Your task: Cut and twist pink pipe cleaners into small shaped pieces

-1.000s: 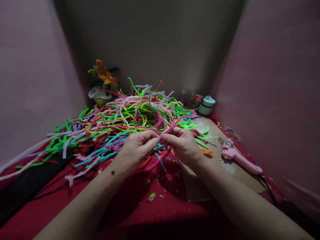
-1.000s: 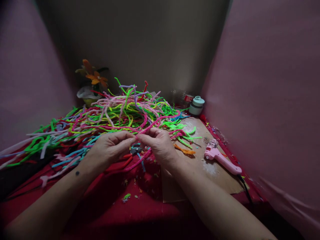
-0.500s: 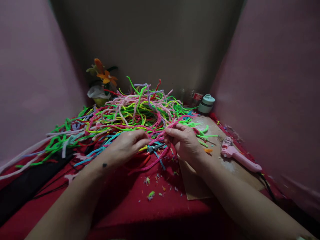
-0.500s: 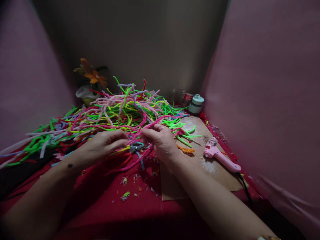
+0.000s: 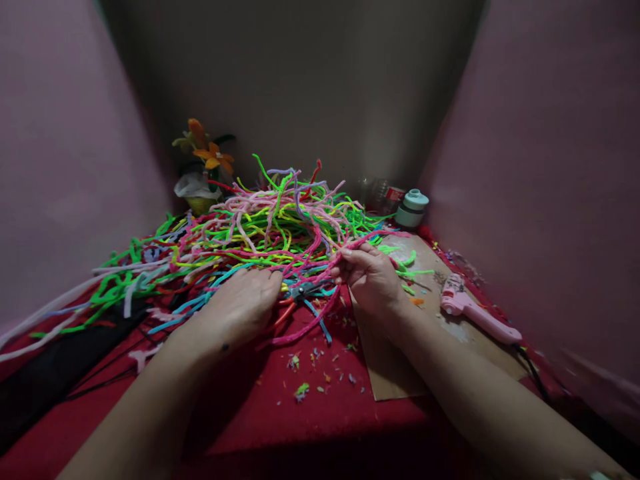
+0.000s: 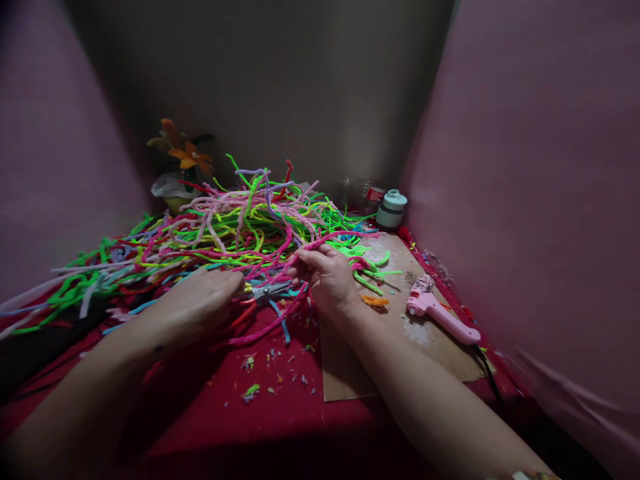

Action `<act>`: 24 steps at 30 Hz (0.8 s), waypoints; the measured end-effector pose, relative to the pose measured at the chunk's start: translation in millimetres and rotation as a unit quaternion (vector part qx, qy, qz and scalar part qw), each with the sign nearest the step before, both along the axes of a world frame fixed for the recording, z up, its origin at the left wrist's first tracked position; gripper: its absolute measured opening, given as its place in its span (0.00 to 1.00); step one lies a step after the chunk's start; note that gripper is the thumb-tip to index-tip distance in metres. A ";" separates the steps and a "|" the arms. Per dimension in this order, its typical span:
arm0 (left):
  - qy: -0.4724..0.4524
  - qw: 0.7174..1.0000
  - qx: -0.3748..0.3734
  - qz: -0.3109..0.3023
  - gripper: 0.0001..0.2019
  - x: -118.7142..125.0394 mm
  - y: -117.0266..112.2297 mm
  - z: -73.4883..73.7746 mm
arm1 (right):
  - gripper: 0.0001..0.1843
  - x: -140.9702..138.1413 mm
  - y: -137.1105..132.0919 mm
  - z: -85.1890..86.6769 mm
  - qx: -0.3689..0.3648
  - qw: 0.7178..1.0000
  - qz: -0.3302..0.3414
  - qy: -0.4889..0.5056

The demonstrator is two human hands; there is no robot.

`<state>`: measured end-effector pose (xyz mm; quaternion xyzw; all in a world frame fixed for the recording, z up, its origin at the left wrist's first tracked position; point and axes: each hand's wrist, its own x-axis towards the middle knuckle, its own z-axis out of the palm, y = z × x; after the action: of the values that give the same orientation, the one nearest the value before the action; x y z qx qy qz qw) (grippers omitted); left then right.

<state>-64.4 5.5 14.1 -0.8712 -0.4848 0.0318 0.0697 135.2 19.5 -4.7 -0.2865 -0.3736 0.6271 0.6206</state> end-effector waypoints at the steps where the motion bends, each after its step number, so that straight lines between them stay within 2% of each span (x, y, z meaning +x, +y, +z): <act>1: 0.003 1.000 0.013 0.004 0.08 -2.5 0.3 1.6 | 0.05 0.0 0.3 -0.3 0.000 1.000 -0.001 -0.002; 4: 0.010 0.999 0.017 0.025 0.08 -9.3 2.3 5.5 | 0.04 0.8 0.8 -0.7 0.001 1.000 -0.012 -0.006; 10: -0.040 0.996 -0.040 0.068 0.12 -9.7 5.4 4.4 | 0.06 4.6 2.9 -0.2 0.012 1.000 -0.024 0.001; 15: -0.056 0.983 -0.026 0.173 0.13 -1.5 1.5 13.1 | 0.06 4.1 1.0 3.1 0.028 0.999 -0.045 0.002; 17: -0.077 0.978 -0.015 0.195 0.13 1.6 -0.7 17.7 | 0.07 2.9 -0.3 4.4 0.029 0.998 -0.052 -0.003; 20: -0.111 0.980 -0.007 0.163 0.10 7.1 -4.2 18.3 | 0.07 1.4 -1.4 5.0 0.034 0.997 -0.067 -0.012; 24: -0.052 0.990 0.018 0.131 0.12 16.8 -7.7 8.3 | 0.07 0.1 -1.2 3.9 0.042 0.995 -0.090 -0.023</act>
<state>-47.5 -2.3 22.4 -0.7996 -0.5979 -0.0139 0.0552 135.2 18.3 -0.7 -0.3073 -0.3866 0.5460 0.6767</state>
